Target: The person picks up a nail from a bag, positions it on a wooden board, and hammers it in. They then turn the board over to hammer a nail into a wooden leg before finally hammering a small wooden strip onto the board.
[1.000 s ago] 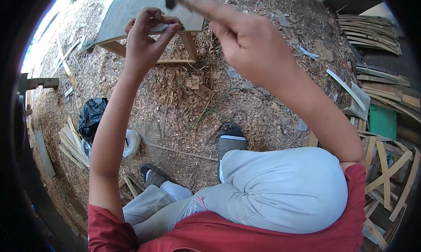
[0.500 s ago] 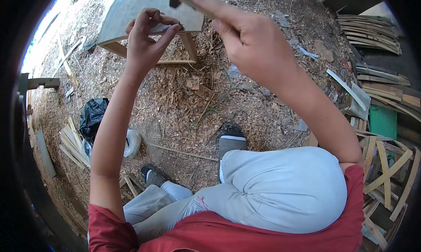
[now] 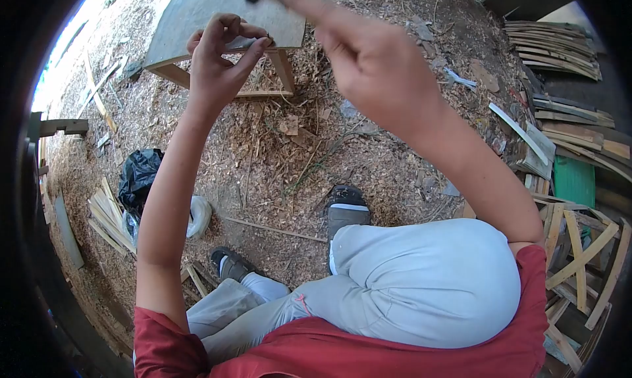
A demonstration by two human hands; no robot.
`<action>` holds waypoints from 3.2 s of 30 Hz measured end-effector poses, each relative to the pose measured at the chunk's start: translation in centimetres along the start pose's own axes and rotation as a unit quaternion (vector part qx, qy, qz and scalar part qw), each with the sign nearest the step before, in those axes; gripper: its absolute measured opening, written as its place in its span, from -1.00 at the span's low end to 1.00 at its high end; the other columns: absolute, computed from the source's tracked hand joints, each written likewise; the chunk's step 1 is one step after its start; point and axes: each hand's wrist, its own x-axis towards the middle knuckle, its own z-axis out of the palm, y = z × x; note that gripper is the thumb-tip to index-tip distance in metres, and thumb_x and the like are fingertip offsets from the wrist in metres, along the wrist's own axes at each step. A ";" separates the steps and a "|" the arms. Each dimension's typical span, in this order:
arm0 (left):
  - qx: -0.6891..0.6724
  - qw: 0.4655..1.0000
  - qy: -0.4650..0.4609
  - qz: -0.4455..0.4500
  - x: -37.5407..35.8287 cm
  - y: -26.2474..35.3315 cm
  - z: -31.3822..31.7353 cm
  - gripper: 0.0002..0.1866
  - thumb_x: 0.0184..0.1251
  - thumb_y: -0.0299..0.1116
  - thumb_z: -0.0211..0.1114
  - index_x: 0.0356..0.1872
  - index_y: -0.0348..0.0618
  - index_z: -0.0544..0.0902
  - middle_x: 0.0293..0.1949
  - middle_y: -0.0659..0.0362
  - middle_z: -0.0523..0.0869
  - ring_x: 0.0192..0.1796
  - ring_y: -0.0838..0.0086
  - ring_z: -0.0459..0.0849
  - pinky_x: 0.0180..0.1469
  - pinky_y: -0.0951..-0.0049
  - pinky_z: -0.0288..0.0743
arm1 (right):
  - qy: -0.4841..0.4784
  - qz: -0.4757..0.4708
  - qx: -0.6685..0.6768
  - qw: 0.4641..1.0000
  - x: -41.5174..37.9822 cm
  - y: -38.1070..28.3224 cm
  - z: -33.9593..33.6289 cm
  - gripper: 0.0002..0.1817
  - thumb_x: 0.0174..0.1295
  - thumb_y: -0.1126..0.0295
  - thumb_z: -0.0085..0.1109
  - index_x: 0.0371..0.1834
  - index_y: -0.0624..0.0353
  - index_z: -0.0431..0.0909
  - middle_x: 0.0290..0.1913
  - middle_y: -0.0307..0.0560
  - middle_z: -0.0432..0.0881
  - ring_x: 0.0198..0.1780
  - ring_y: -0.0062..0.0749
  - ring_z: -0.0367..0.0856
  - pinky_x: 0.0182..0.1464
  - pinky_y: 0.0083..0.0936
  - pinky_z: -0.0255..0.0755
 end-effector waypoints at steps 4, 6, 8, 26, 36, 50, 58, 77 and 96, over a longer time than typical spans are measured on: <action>0.007 1.000 0.011 -0.001 -0.2 0.2 0.2 -0.60 0.42 -0.23 0.58 0.10 -0.01 0.55 -0.07 0.40 0.94 0.02 0.63 0.77 0.38 0.31 0.10 | -0.118 0.050 -0.057 0.990 -0.2 1.3 0.5 -0.50 0.67 0.45 0.12 0.61 -0.17 0.55 -0.26 -0.31 0.76 -0.46 -0.72 0.31 -0.38 -0.60 0.32; 0.009 1.000 0.003 0.004 -0.1 0.0 0.0 -0.60 0.43 -0.23 0.57 0.10 -0.02 0.55 -0.06 0.39 0.94 0.04 0.63 0.77 0.37 0.33 0.10 | -0.063 0.002 -0.023 0.998 -0.2 1.3 0.5 -0.48 0.65 0.46 0.13 0.61 -0.22 0.56 -0.27 -0.30 0.73 -0.45 -0.72 0.31 -0.37 -0.59 0.33; 0.011 1.000 0.001 0.003 0.0 0.2 -0.1 -0.60 0.42 -0.23 0.58 0.10 -0.03 0.55 -0.07 0.39 0.94 0.04 0.63 0.77 0.37 0.34 0.11 | 0.013 0.009 -0.004 1.000 -0.1 0.6 0.2 -0.54 0.59 0.38 0.18 0.48 -0.30 0.68 -0.39 0.03 0.77 -0.59 -0.44 0.53 -0.41 -0.36 0.47; -0.073 0.997 -0.019 -0.012 0.4 0.3 0.0 -0.64 0.49 -0.35 0.50 0.11 -0.13 0.50 -0.06 0.25 0.91 -0.01 0.54 0.81 0.22 0.33 0.47 | -0.021 0.034 0.017 0.999 -0.8 1.9 1.2 -0.53 0.63 0.35 0.15 0.53 -0.29 0.63 -0.38 -0.04 0.77 -0.58 -0.57 0.45 -0.42 -0.48 0.45; 0.093 0.967 -0.172 -0.162 5.6 1.6 -2.2 -0.34 0.72 -0.04 0.06 0.69 -0.08 0.30 0.78 -0.12 0.09 0.79 0.09 0.12 0.80 0.12 -0.07 | -0.070 0.065 0.016 0.995 -1.2 2.0 1.5 -0.53 0.63 0.32 0.14 0.54 -0.32 0.62 -0.36 -0.03 0.78 -0.56 -0.55 0.49 -0.37 -0.43 0.48; 0.282 0.930 -0.223 -0.080 5.4 -1.2 0.2 -0.29 0.77 -0.05 -0.29 0.70 -0.36 0.22 0.77 -0.13 0.12 0.82 0.11 -0.02 0.81 0.02 -0.23 | -0.042 -0.051 -0.019 0.998 -0.4 2.9 1.8 -0.51 0.61 0.43 0.13 0.55 -0.18 0.60 0.19 0.12 0.82 -0.17 -0.31 0.89 -0.04 -0.44 0.70; 0.267 0.935 -0.217 -0.085 5.4 -0.7 0.1 -0.29 0.78 -0.04 -0.29 0.69 -0.35 0.23 0.76 -0.14 0.15 0.82 0.12 0.02 0.81 0.01 -0.22 | -0.068 0.036 0.010 0.997 0.3 0.7 0.0 -0.48 0.61 0.47 0.12 0.58 -0.12 0.56 0.21 0.02 0.75 -0.06 -0.44 0.71 0.02 -0.46 0.56; 0.288 0.925 -0.230 -0.094 5.4 -1.3 0.4 -0.31 0.77 -0.05 -0.27 0.68 -0.32 0.27 0.75 -0.10 0.20 0.81 0.13 0.07 0.80 -0.03 -0.15 | 0.011 0.002 0.053 0.999 0.0 0.6 0.4 -0.46 0.58 0.44 0.15 0.58 -0.25 0.58 0.01 0.08 0.85 -0.51 -0.34 0.64 -0.33 -0.30 0.58; 0.268 0.937 -0.206 -0.082 5.2 -0.6 0.0 -0.33 0.75 -0.08 -0.19 0.66 -0.33 0.30 0.73 -0.12 0.23 0.79 0.10 0.12 0.78 -0.08 -0.10 | -0.010 -0.002 0.037 0.999 -0.2 1.5 1.1 -0.45 0.62 0.46 0.11 0.63 -0.22 0.51 -0.10 0.04 0.86 -0.52 -0.46 0.61 -0.39 -0.41 0.52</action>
